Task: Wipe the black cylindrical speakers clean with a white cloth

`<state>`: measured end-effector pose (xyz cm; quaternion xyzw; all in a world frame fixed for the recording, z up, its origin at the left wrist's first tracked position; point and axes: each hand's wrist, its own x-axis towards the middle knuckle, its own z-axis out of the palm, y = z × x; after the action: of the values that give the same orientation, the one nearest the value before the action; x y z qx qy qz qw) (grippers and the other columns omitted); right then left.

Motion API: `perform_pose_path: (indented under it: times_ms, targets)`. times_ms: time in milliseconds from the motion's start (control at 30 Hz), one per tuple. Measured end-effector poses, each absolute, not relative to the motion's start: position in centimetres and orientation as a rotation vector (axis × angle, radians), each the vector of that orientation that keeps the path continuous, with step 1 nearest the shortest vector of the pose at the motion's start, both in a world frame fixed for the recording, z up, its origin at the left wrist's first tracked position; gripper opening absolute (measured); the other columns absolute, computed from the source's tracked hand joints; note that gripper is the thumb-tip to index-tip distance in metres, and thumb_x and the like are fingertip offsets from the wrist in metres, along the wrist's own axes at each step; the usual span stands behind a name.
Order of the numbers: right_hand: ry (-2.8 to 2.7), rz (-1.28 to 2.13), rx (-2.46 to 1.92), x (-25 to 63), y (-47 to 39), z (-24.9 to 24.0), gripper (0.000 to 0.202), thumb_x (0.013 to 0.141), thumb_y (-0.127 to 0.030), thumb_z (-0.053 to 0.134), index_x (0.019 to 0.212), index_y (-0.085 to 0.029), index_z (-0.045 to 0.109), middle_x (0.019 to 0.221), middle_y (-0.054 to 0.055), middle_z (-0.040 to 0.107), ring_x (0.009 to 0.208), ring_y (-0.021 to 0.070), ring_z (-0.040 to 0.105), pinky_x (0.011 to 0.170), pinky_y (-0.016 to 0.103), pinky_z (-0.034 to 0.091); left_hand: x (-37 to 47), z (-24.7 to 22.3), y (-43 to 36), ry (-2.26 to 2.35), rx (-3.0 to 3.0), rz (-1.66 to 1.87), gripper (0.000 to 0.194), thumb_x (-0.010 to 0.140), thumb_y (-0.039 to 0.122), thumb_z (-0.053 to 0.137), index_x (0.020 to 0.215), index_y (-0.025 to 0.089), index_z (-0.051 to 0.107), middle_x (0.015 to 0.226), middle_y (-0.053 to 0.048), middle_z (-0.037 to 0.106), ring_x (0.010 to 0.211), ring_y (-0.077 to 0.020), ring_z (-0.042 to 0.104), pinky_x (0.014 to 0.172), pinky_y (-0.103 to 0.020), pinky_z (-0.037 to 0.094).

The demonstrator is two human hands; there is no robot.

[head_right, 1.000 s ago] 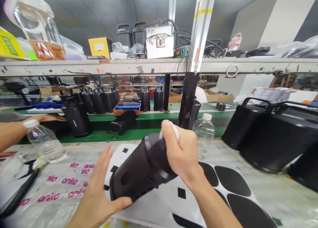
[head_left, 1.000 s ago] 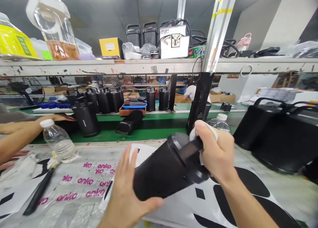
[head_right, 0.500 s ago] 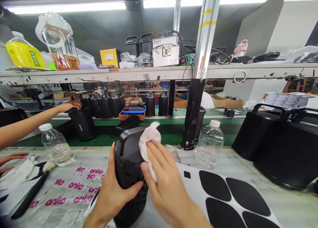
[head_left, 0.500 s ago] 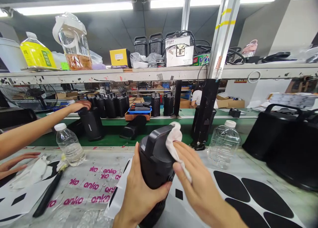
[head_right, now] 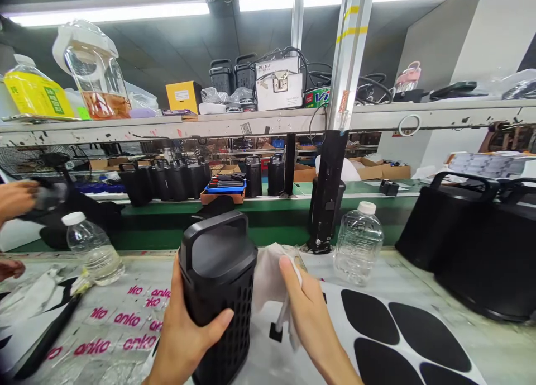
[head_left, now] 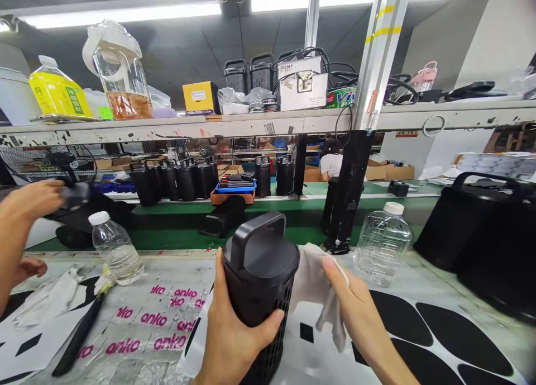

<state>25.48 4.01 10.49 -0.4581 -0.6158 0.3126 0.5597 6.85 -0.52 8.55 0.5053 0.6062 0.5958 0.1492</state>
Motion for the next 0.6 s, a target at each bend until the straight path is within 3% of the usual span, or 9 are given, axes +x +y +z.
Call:
perform_pose_path:
  times_ms: [100,233,367,533,600]
  targets:
    - [-1.406,0.903,-1.063,24.2,1.5,9.5,0.053,0.093,-0.065,0.048,0.107,-0.023,0.076,0.098,0.006,0.075,0.094,0.0261,0.07,0.084,0.034,0.058,7.7,8.9,-0.6,1.788,1.375,1.682,0.114,0.066,0.04,0.076,0.157,0.026,0.008,0.158,-0.012,0.035,0.145,-0.033,0.036,0.121,-0.055,0.025]
    - [-1.233,0.96,-1.039,21.9,0.3,7.6,0.056,0.092,-0.063,0.051,0.129,-0.024,0.067,0.122,0.009,0.07,0.123,0.029,0.06,0.097,0.04,0.054,9.3,7.6,-1.7,1.745,1.404,1.686,0.112,0.074,0.059,0.068,0.157,0.024,-0.001,0.161,-0.017,0.022,0.149,-0.0371,0.024,0.118,-0.058,0.029]
    - [-1.127,1.026,-0.914,21.5,2.6,7.7,0.058,0.096,-0.063,0.042,0.127,-0.021,0.068,0.124,0.008,0.07,0.122,0.0279,0.061,0.101,0.041,0.051,9.3,5.7,-2.3,1.576,1.486,1.822,0.1,0.08,0.061,0.061,0.155,0.023,0.008,0.151,-0.019,0.033,0.136,-0.0369,0.043,0.104,-0.051,0.046]
    - [-1.068,1.053,-0.865,22.8,4.0,9.1,0.054,0.091,-0.066,0.051,0.109,-0.022,0.076,0.112,0.005,0.074,0.11,0.0287,0.066,0.094,0.037,0.054,8.5,5.7,-0.3,1.182,1.343,1.583,0.123,0.045,0.072,0.084,0.146,0.019,0.037,0.139,-0.017,0.054,0.13,-0.0386,0.051,0.109,-0.05,0.043]
    - [-1.076,1.03,-0.875,23.0,3.7,9.1,0.054,0.092,-0.065,0.05,0.109,-0.021,0.076,0.113,0.006,0.074,0.11,0.0291,0.066,0.093,0.036,0.055,8.9,5.9,0.3,0.985,1.284,1.497,0.117,0.043,0.072,0.085,0.139,0.019,0.046,0.127,-0.015,0.064,0.123,-0.0381,0.058,0.105,-0.049,0.048]
